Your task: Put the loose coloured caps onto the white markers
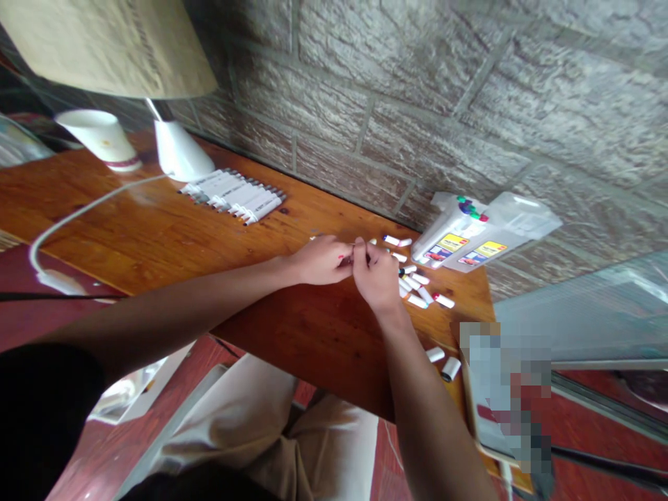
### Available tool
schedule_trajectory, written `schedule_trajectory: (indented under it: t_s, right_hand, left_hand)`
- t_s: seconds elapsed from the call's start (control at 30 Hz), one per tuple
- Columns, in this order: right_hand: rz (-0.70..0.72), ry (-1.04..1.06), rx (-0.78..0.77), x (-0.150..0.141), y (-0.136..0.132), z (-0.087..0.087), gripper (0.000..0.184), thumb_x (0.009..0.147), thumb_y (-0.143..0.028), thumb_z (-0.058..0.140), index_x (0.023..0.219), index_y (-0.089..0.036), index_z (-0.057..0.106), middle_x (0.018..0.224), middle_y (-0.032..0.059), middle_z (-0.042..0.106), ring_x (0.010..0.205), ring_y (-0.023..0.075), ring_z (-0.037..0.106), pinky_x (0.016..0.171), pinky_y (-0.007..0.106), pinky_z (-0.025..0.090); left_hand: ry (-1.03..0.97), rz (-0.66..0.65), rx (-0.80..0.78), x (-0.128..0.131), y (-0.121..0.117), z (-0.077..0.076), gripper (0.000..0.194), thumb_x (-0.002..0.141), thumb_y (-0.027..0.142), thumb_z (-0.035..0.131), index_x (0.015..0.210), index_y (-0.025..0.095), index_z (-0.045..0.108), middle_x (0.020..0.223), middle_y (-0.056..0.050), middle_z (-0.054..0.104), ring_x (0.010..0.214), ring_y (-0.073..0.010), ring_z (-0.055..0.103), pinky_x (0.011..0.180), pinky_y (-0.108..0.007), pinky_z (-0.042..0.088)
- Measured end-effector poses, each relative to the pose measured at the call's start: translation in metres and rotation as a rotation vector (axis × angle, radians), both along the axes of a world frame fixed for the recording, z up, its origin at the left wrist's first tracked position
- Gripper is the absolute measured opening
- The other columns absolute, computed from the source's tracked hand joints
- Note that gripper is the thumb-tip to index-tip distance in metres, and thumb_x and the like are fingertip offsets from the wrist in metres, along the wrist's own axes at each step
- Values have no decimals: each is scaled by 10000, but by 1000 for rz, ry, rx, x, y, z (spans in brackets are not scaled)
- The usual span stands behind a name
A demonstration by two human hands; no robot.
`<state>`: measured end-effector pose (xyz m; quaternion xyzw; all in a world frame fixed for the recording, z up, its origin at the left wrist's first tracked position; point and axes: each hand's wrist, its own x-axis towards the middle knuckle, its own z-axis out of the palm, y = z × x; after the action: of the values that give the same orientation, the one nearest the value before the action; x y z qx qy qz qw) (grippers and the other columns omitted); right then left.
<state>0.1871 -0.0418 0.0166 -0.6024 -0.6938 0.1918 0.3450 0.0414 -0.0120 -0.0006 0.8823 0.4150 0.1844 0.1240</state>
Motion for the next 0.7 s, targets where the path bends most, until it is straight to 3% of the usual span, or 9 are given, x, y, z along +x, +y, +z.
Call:
schedule_trajectory:
  t_s: [0.1,0.17,0.23,0.3,0.37,0.43,0.47,0.53,0.7]
  right_hand:
    - [17,10,14,0,0,0,490,963,-473,446,599,-169,567,622,28,608,607,125,508,650,276,360]
    - [19,22,22,0,-1,1,497,954,-482,459,567,-173,509,572,5,534,581,113,457,628,271,334]
    - [8,30,34,-2,-3,2,516,942,-488,473,531,-181,419,523,-19,417,553,99,381,601,269,293]
    - [5,26,52,-4,-5,3,519,935,-490,484,527,-185,386,523,-30,347,554,93,337,594,270,268]
    - [4,23,64,-7,-8,4,505,933,-480,489,534,-184,399,538,-34,319,557,88,325,593,271,261]
    - [12,15,72,-9,-10,5,495,931,-465,492,532,-187,397,537,-33,322,549,83,329,592,276,264]
    - [18,5,79,-10,-11,5,493,931,-459,491,530,-189,393,530,-32,327,542,82,333,591,279,266]
    - [17,-17,94,-12,-13,5,481,929,-449,495,533,-191,403,520,-29,341,531,83,345,590,285,274]
    - [-19,-13,125,-9,-8,-8,438,905,-445,531,548,-199,473,513,-23,366,488,96,349,555,300,290]
  left_hand:
    - [9,33,1,0,-5,9,329,941,312,496,988,129,766,960,-163,761,884,-272,732,768,-350,525]
    - [29,47,10,-4,-25,23,316,954,299,488,1016,138,754,980,-158,758,902,-272,729,760,-352,523]
    - [70,-23,13,-13,-65,39,305,969,301,480,973,142,740,971,-152,754,884,-269,726,698,-341,510]
    - [67,-92,-41,-24,-119,48,340,994,372,464,904,158,714,757,-92,731,693,-235,701,583,-324,462]
    - [7,-369,-132,-38,-179,46,284,981,348,508,817,187,677,587,-20,656,566,-192,645,496,-309,393]
    - [-131,-702,-283,-54,-232,30,250,948,301,587,721,203,625,615,9,663,589,-132,635,479,-271,379]
    - [-186,-677,-341,-63,-253,20,324,919,313,629,625,191,568,579,5,642,523,-115,589,431,-268,332]
    - [-242,-503,-471,-83,-284,-1,273,875,326,683,654,194,593,549,7,619,488,-120,550,397,-271,273]
    - [-447,-5,-969,-150,-311,-43,298,877,419,660,717,167,658,570,14,597,507,-70,505,485,-169,344]
